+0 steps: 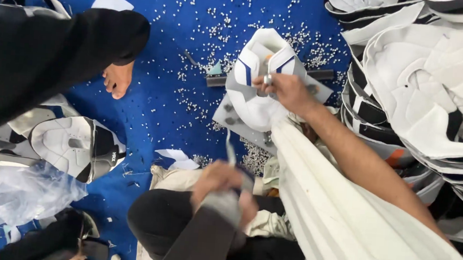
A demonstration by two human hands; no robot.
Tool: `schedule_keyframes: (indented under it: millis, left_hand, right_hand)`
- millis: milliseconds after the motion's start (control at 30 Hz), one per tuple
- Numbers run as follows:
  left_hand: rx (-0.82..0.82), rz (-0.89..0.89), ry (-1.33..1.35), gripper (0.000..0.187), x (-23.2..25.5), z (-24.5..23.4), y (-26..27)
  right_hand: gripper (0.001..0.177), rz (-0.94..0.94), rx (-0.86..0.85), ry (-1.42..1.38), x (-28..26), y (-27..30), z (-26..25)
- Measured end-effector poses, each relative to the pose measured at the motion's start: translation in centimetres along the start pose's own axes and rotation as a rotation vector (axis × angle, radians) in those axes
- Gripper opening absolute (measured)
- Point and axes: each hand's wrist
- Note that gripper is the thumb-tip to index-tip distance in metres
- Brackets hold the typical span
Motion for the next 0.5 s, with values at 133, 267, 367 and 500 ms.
schedule_keyframes:
  millis: [133,267,367,500]
  left_hand:
    - [-0.229,-0.493,-0.595,0.037,-8.2,1.5,0.8]
    - [-0.172,-0.554,-0.483,0.037,-4.9,0.4,1.7]
    - [-0.105,-0.516,-0.288,0.033,0.3,-0.1,-0.4]
    - [0.068,0.161,-0.091,0.029,1.7,1.7,-2.0]
  right_hand:
    - [0.034,-0.352,-0.034,0.229,-2.1,1.4,0.3]
    - [0.012,-0.145,0.061,0.098,2.6,0.3,0.8]
    - [0.014,0.09,0.14,-0.509,3.8,-0.8,0.2]
    - [0.009,0.098,0.074,-0.464,3.6,-1.7,0.3]
Point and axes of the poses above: each hand's wrist, its own y-axis away from the middle knuckle, its own z-axis out of the palm, x = y × z, and after that the axes turned 3 degrees about -z, right-handed
